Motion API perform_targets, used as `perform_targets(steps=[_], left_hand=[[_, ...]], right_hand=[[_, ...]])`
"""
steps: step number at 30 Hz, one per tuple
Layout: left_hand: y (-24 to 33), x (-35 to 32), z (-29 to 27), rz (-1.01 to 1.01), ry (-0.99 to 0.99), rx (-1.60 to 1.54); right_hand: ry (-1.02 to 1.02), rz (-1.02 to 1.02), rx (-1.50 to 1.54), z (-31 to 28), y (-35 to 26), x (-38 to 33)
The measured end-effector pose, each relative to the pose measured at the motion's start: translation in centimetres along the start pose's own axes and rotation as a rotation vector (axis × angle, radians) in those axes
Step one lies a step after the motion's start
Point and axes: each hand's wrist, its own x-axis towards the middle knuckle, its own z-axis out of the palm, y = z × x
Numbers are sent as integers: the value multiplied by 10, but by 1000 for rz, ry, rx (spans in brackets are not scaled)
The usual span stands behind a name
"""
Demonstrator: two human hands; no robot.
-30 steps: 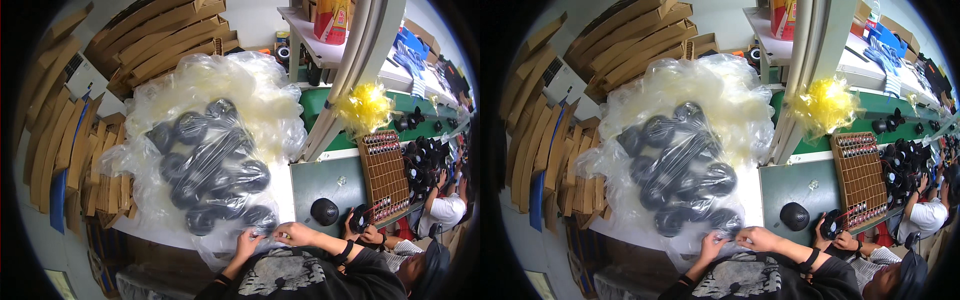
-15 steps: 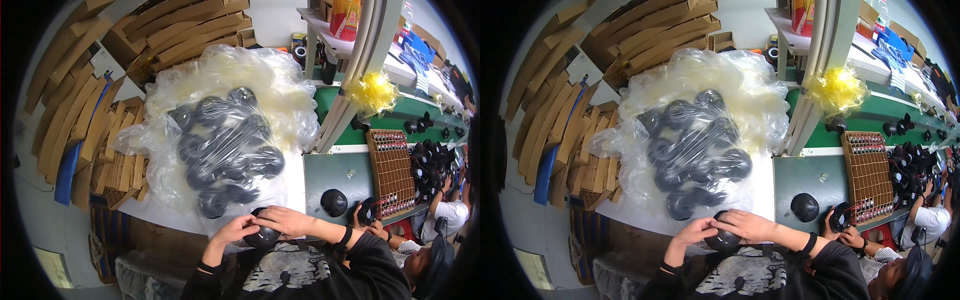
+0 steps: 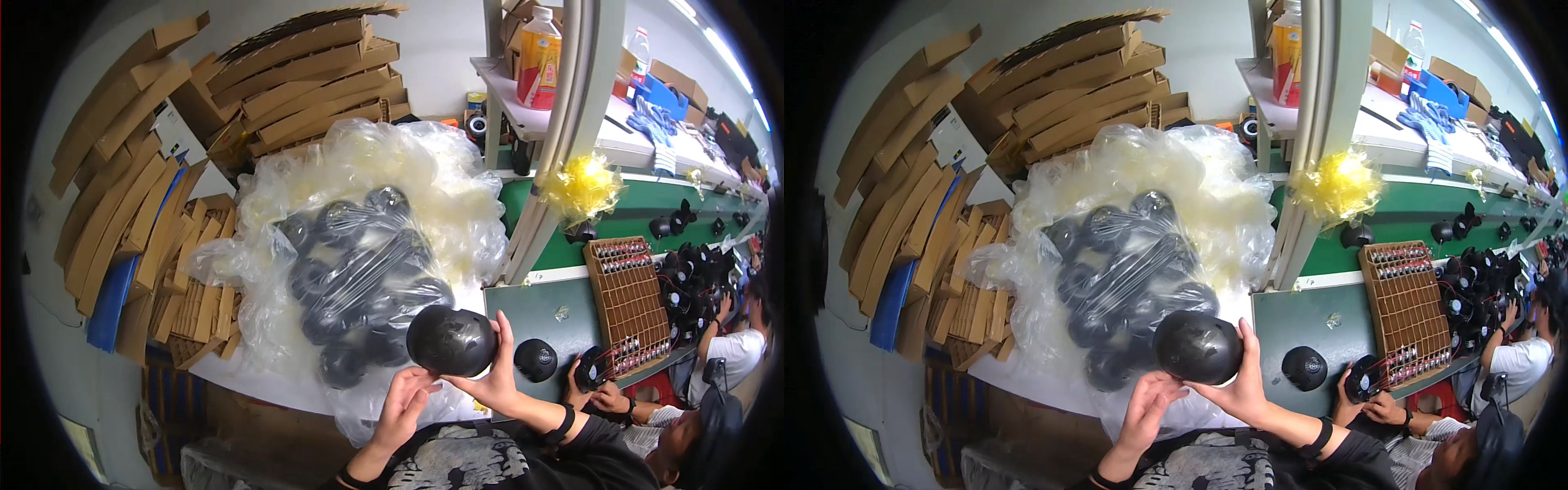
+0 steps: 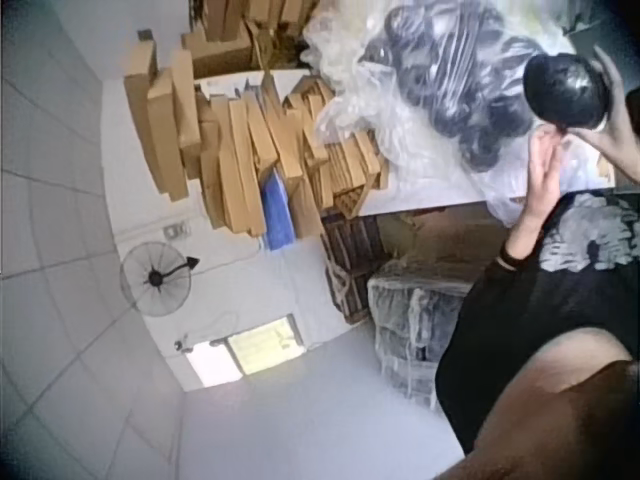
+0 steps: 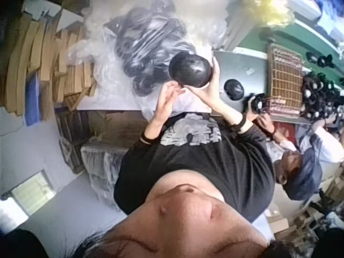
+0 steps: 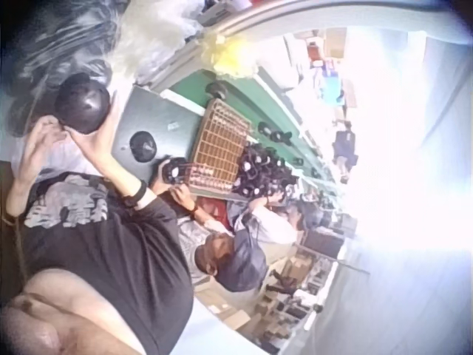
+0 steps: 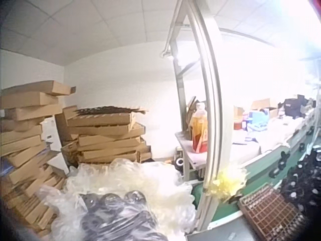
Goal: Sort and pack black plastic dome-shaped components from a large plastic bag into smaller organized batches.
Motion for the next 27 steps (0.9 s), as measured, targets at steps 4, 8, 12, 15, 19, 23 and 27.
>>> perform_targets(steps=[4,8,12,15,19,23,27], left_hand=[[-12,26,24,131,63,-317],[-10,48,31,101,374,-352],[-22,57,7,31,471,-88],[-27,55,5,96,254,57],[-29,53,6,78,161,102],[-27,58,-2,106,123,191],[-24,63,-4,185,102,293]], right_hand=[[113,-295,-319,-6,-1,9],[-52,-308,-354,-12,-17,6],[-330,-119,-424,-30,-32,21],[-369,-18,-685,-35,-25,26],[-323,-197,-748,-36,-14,32],[-388,-290,-740,-38,-10,33],[-425,-479,-682,-37,-4,31]])
